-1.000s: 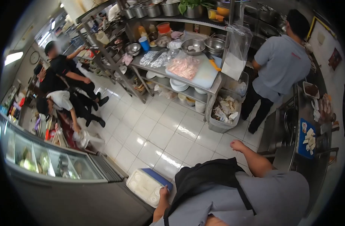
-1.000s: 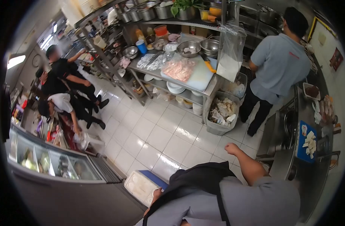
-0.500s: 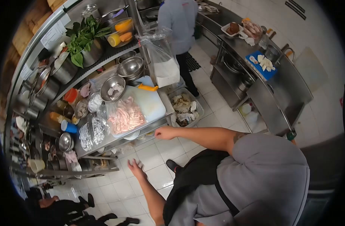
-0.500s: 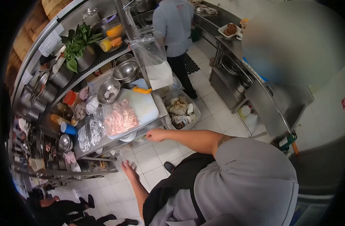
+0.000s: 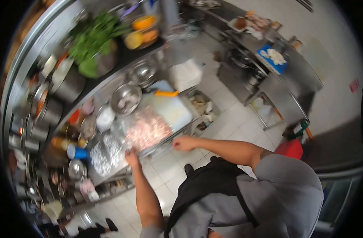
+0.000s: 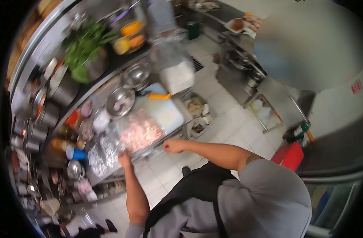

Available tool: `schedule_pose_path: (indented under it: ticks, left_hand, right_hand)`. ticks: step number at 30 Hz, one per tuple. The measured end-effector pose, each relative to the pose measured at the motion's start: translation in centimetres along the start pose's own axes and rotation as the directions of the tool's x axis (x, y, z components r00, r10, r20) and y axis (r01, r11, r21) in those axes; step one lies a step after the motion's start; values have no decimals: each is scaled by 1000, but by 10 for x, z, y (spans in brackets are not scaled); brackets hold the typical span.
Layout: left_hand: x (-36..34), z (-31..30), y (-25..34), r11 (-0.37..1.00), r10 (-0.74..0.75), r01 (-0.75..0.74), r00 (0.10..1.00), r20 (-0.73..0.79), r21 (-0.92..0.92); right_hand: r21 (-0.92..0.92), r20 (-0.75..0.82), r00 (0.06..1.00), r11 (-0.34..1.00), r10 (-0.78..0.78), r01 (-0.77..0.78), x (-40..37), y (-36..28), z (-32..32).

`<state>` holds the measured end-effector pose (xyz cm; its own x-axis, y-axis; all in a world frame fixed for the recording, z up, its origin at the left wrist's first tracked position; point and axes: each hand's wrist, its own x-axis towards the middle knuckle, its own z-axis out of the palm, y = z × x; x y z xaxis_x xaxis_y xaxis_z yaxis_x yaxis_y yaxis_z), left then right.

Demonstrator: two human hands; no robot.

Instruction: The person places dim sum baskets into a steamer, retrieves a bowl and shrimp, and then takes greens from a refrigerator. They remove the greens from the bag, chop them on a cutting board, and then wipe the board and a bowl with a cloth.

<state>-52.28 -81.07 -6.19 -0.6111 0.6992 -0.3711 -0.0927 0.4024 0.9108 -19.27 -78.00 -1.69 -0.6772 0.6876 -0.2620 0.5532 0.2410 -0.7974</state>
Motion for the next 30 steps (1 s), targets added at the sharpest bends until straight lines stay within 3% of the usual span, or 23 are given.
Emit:
schedule_pose_path:
  ticks: [1,2,3,4,6,7,10,12,13,16,20,24,25,28,29,30]
  left_hand:
    - [31,-7,-34,995,75,-79,996,50,65]
    - [24,-3,-33,980,88,-73,993,-73,187]
    - [21,-4,-33,945,186,-153,978,-92,289]
    - [23,0,-46,944,302,-274,942,-149,181]
    - [-4,0,-18,969,240,-237,970,-28,74]
    - [-13,1,-8,978,202,-199,978,-49,70]
    - [-23,5,3,987,143,-135,984,-102,84]
    - [-23,5,1,977,174,-153,975,-141,147]
    - [-25,6,0,956,269,-246,952,-147,158]
    - [-16,3,-14,978,158,-142,983,-95,155]
    - [-27,-10,0,969,247,-246,962,-120,26]
    - [-36,-13,12,952,175,-195,979,-106,-235]
    - [-37,-16,9,957,146,-144,989,-8,-253]
    - [-76,16,40,870,435,-436,899,-58,-231]
    - [-67,17,22,924,381,-380,923,54,-36]
    - [-55,21,3,874,452,-439,892,-13,207]
  right_hand:
    - [-7,-56,998,1000,-23,23,20,-6,-3]
    - [-5,-98,994,998,-56,55,45,-14,-3]
    - [90,-84,996,995,-29,37,76,-24,-7]
    - [106,-157,986,992,-54,71,101,-40,-11]
    - [-108,-258,957,989,-130,106,138,-93,-27]
    - [-174,-315,932,976,-182,132,161,-101,-22]
    - [-434,-372,922,898,-108,-69,222,-127,-9]
    - [-407,-386,922,890,35,-205,229,-157,-5]
    - [-396,-394,913,877,105,-272,233,-168,-5]
    - [-537,-338,941,816,26,-215,270,-133,10]
    - [-336,-436,900,925,14,-177,262,-125,-3]
    - [-193,-546,837,978,-35,-84,214,-141,-39]
    - [-161,-567,823,985,-45,-57,203,-143,-46]
    - [-309,-569,731,922,-376,234,196,-113,-58]
    - [-258,-626,639,892,-447,372,198,-100,-51]
    - [-234,-692,524,841,-497,488,197,-94,-45]
